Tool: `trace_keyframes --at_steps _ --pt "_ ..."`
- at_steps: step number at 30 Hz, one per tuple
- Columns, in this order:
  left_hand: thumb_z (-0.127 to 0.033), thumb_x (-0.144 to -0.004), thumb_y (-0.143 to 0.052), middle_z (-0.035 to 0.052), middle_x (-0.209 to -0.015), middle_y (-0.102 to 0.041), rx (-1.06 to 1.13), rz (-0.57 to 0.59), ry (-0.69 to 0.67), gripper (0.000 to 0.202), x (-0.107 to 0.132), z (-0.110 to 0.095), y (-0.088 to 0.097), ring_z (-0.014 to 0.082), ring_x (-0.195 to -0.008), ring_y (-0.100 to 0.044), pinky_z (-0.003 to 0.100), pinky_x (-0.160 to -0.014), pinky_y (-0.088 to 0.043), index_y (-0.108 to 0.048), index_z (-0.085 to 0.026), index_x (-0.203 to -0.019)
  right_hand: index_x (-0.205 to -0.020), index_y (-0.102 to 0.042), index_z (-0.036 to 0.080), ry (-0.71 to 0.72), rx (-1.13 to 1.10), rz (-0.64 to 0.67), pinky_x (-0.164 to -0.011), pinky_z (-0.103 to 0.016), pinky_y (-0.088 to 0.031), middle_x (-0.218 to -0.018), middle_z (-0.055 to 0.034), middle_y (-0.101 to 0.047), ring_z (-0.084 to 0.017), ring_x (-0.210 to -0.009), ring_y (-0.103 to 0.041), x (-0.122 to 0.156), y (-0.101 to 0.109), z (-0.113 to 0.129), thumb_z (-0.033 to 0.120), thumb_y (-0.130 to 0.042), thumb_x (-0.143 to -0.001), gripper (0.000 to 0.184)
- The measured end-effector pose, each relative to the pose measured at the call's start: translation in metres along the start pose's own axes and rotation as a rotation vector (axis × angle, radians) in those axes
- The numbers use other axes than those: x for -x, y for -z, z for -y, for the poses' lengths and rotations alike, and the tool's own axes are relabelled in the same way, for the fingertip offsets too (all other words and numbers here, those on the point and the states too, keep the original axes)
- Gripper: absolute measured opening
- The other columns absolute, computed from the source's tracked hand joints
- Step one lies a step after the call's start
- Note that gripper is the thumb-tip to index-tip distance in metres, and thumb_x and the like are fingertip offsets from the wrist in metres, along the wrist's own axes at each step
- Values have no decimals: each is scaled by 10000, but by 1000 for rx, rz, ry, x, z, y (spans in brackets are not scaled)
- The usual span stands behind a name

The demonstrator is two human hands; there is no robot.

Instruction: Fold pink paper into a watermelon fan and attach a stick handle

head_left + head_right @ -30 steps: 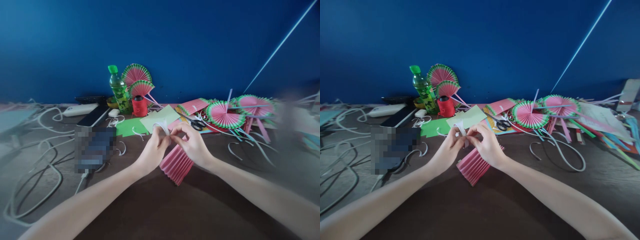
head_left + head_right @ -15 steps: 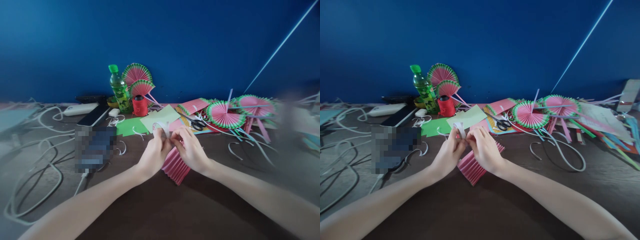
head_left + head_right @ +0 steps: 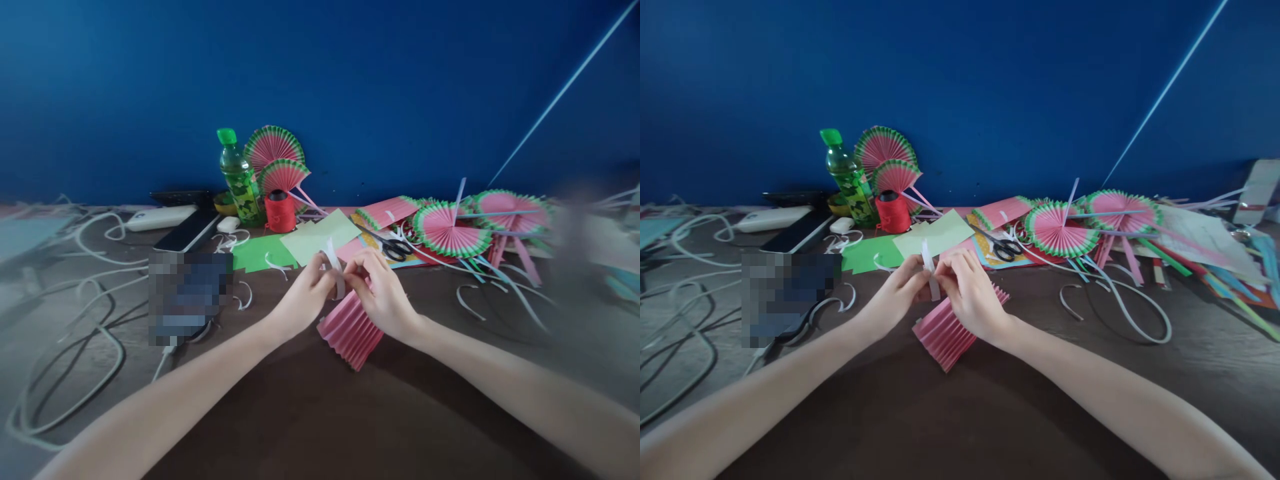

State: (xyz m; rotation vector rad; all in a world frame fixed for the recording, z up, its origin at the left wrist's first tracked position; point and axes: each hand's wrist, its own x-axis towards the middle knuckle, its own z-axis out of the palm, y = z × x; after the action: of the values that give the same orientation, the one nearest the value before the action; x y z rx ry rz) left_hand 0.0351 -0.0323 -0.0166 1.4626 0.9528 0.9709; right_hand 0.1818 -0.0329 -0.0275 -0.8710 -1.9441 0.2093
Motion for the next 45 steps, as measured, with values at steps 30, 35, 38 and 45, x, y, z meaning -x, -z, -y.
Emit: trace_keyframes --at_steps 30,35,38,45 --pt "-214 -762 -531 -19 -685 -551 184 71 32 241 -7 3 7 108 -666 -536 277 -705 -431 -480 -176 -994 -784 -538 211 -90 -139 -27 -642 -297 -439 -818 -20 -556 -146 -759 -527 -3 1 -4 153 -527 -811 65" --pt "-231 -782 -513 -24 -654 -525 136 85 -1 223 -7 6 8 106 -639 -512 263 -659 -406 -456 -174 -990 -902 -567 219 -131 -138 -12 -621 -291 -438 -855 -25 -579 -139 -725 -528 -3 1 -3 148 -561 -787 135" --pt "-242 -792 -498 -31 -635 -510 141 112 -8 212 -8 9 8 105 -632 -502 259 -647 -394 -446 -177 -987 -832 -591 217 -97 -135 -2 -650 -300 -443 -834 -27 -588 -157 -797 -539 -2 1 -4 144 -552 -794 91" --pt "-157 -757 -513 -41 -647 -537 108 140 -36 290 -9 8 7 76 -601 -479 216 -581 -352 -389 -167 -1019 -783 -566 196 -119 -152 -19 -639 -288 -440 -814 -29 -592 -143 -756 -549 -1 0 -7 131 -543 -795 70"
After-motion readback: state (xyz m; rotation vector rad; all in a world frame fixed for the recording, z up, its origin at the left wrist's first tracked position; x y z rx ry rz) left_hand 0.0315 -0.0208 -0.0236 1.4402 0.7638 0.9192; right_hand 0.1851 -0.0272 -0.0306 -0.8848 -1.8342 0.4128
